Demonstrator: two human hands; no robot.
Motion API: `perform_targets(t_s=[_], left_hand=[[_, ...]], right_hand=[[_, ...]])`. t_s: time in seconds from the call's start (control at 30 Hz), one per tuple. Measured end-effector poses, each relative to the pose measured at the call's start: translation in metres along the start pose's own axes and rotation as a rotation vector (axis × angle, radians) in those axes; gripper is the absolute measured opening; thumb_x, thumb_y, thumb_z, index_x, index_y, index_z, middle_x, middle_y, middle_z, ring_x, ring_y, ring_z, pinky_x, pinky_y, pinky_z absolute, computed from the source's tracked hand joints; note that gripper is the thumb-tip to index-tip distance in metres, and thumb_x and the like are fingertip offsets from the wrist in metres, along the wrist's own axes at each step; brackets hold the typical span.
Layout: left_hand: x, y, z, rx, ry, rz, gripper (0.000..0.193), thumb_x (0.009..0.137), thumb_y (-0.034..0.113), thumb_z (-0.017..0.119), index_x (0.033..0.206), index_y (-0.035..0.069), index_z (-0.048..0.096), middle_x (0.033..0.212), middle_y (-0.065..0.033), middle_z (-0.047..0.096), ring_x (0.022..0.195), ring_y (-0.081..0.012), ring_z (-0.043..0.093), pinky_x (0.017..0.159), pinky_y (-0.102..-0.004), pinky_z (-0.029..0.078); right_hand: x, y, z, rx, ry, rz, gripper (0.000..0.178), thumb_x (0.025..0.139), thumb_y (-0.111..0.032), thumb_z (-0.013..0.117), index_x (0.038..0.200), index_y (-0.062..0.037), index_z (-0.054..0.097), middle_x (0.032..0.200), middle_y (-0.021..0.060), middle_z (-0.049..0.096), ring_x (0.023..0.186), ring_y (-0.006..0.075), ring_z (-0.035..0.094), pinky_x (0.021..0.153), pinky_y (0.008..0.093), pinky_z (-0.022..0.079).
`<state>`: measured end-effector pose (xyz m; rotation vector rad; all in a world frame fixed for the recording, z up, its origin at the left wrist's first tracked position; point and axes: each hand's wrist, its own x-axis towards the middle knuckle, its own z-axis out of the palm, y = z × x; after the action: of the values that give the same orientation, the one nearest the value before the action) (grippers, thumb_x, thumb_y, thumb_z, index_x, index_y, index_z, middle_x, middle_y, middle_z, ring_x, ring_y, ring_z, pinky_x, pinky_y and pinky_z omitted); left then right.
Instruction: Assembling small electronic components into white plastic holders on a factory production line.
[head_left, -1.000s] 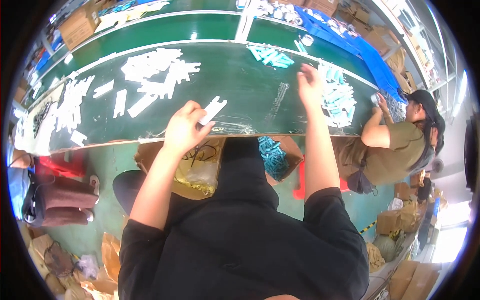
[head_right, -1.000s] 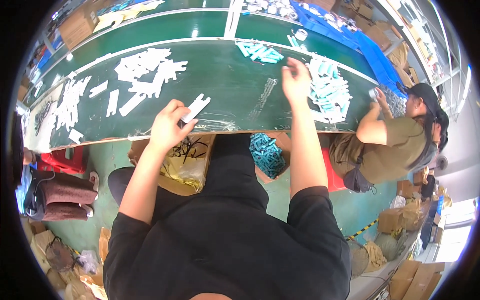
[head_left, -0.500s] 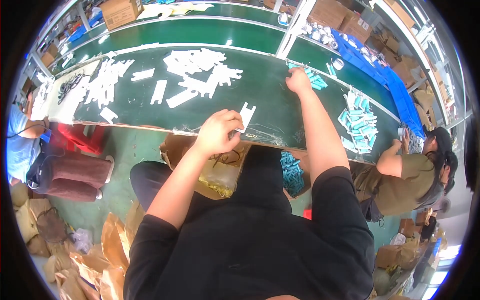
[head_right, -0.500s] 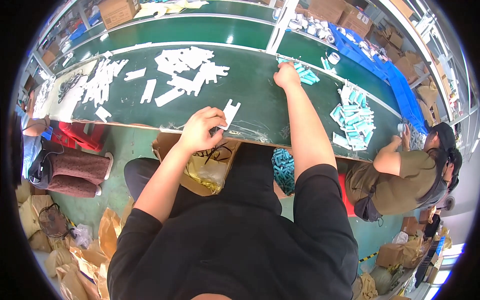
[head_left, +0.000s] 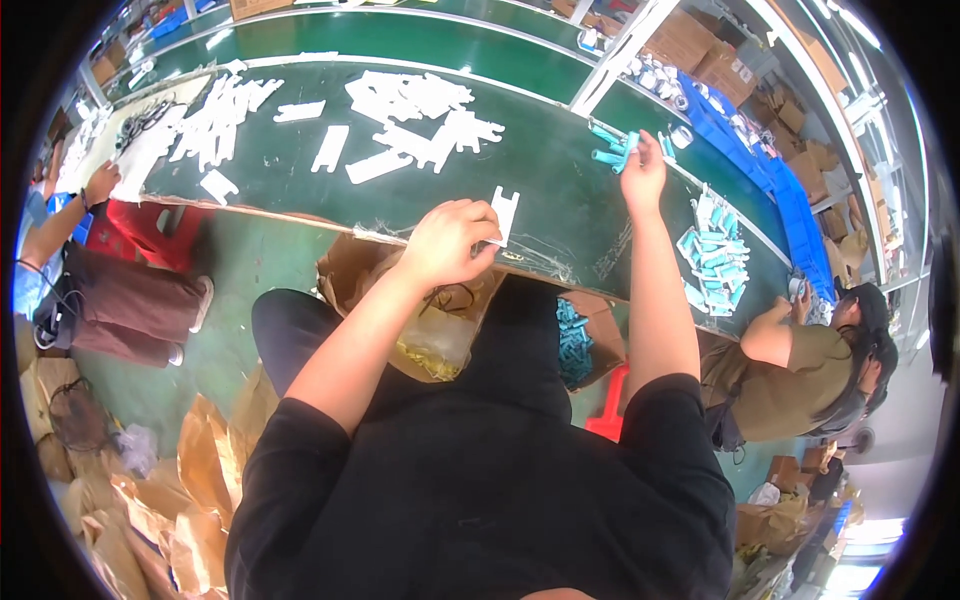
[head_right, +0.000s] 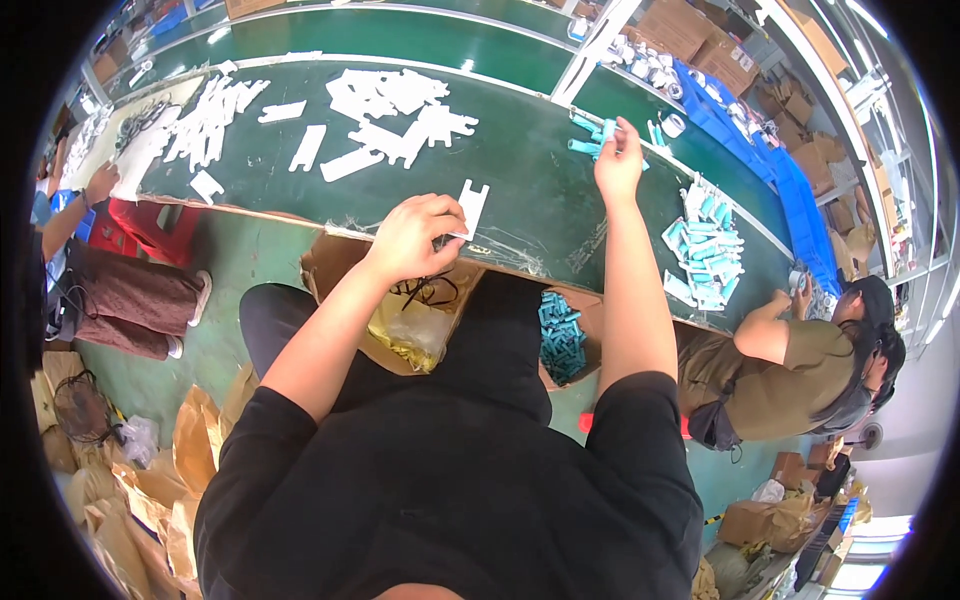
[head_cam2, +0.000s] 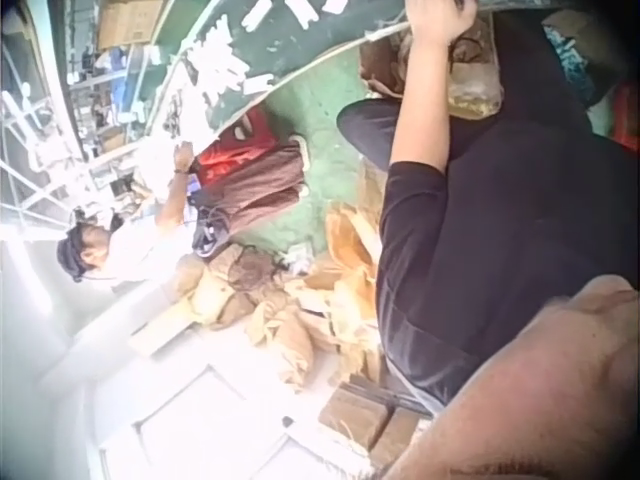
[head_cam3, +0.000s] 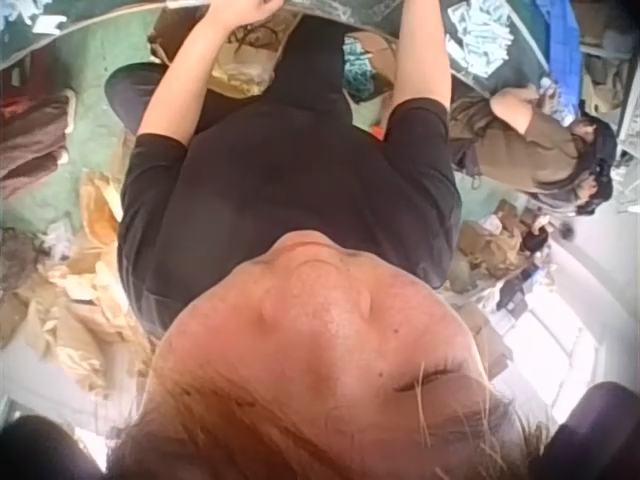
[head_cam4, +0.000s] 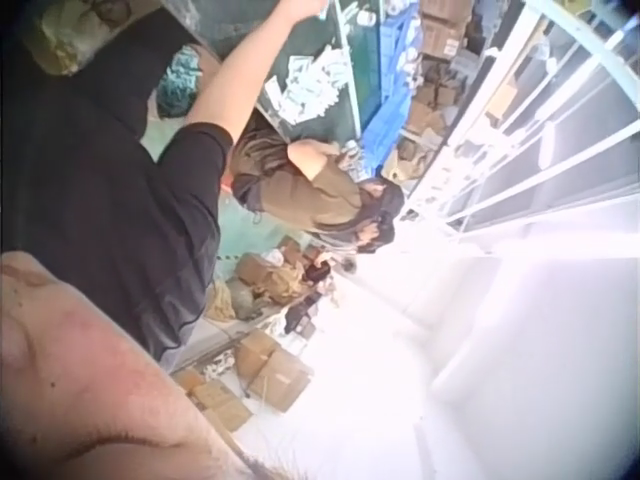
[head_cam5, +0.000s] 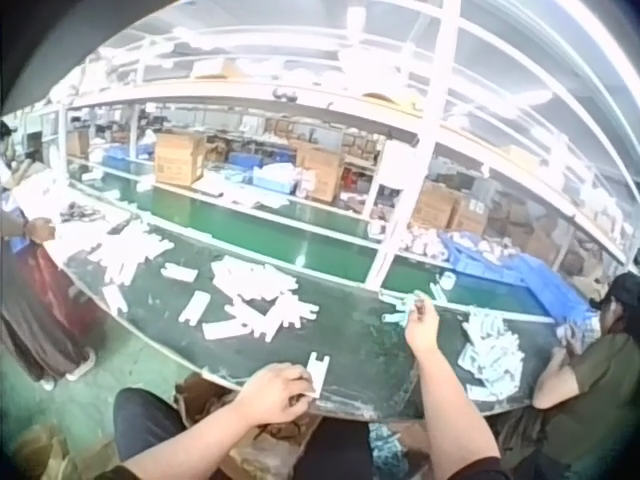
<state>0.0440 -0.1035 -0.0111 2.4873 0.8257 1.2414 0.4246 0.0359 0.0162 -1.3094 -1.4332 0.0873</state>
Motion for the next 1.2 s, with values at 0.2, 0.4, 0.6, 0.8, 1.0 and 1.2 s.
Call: perform_targets(t_s=[0.2, 0.4, 0.6, 0.8, 1.0, 1.2], left_hand=[[-0.006, -0.001, 0.001, 0.011, 0.0, -0.017, 0.008, 0.082, 0.012, 0.077, 0.088, 0.008, 0.075, 0.101, -0.0022, 0.071, 0.091, -0.0281, 0.07, 0.087, -0.0431, 0.057], [-0.004, 0.002, 0.002, 0.032, 0.02, -0.005, 0.008, 0.082, 0.015, 0.078, 0.087, 0.01, 0.075, 0.098, -0.0018, 0.069, 0.088, -0.0268, 0.068, 0.085, -0.042, 0.055], [-0.005, 0.001, 0.003, 0.021, 0.041, -0.025, 0.006, 0.086, 0.012, 0.074, 0.09, 0.008, 0.075, 0.099, -0.0032, 0.07, 0.094, -0.0289, 0.069, 0.087, -0.0434, 0.055], [0.0, -0.002, 0.006, 0.033, 0.083, -0.103, 0.028, 0.091, -0.003, 0.064, 0.116, 0.006, 0.072, 0.123, -0.0104, 0.069, 0.096, -0.0366, 0.073, 0.082, -0.048, 0.06], [0.007, -0.005, 0.004, 0.061, -0.03, -0.058, 0.022, 0.094, 0.0, 0.062, 0.111, 0.003, 0.074, 0.12, -0.0118, 0.074, 0.103, -0.0365, 0.073, 0.089, -0.0471, 0.059], [0.017, 0.01, -0.003, 0.157, -0.228, -0.241, 0.014, 0.093, 0.008, 0.067, 0.102, 0.005, 0.078, 0.113, -0.0101, 0.073, 0.099, -0.0359, 0.073, 0.087, -0.0474, 0.059]], right_hand=[[-0.01, -0.043, -0.019, -0.295, -0.076, -0.225, 0.045, 0.101, 0.005, 0.055, 0.145, -0.0018, 0.061, 0.119, 0.0222, 0.073, 0.107, 0.036, 0.074, 0.093, 0.0445, 0.058], [-0.013, -0.059, -0.026, -0.312, 0.095, -0.437, 0.049, 0.099, 0.006, 0.057, 0.148, -0.0013, 0.06, 0.119, 0.0234, 0.066, 0.11, 0.0394, 0.067, 0.098, 0.0466, 0.054], [-0.048, -0.087, -0.011, 0.477, -0.124, 0.222, 0.055, 0.105, 0.01, 0.049, 0.158, -0.0076, 0.051, 0.114, 0.0096, 0.07, 0.098, 0.0177, 0.07, 0.088, 0.0344, 0.059], [-0.132, -0.093, 0.016, 0.394, -0.457, 0.373, 0.04, 0.102, 0.008, 0.054, 0.136, -0.0044, 0.071, 0.111, 0.0028, 0.074, 0.102, 0.011, 0.068, 0.091, 0.027, 0.053], [-0.153, -0.101, 0.02, -0.252, -0.24, -0.165, 0.044, 0.094, 0.0, 0.061, 0.137, -0.0052, 0.071, 0.124, 0.0157, 0.073, 0.118, 0.038, 0.063, 0.105, 0.0479, 0.048], [-0.156, -0.101, 0.022, -0.26, -0.266, -0.102, 0.038, 0.096, -0.003, 0.062, 0.133, -0.0078, 0.073, 0.131, 0.0122, 0.073, 0.124, 0.036, 0.062, 0.109, 0.0474, 0.044]])
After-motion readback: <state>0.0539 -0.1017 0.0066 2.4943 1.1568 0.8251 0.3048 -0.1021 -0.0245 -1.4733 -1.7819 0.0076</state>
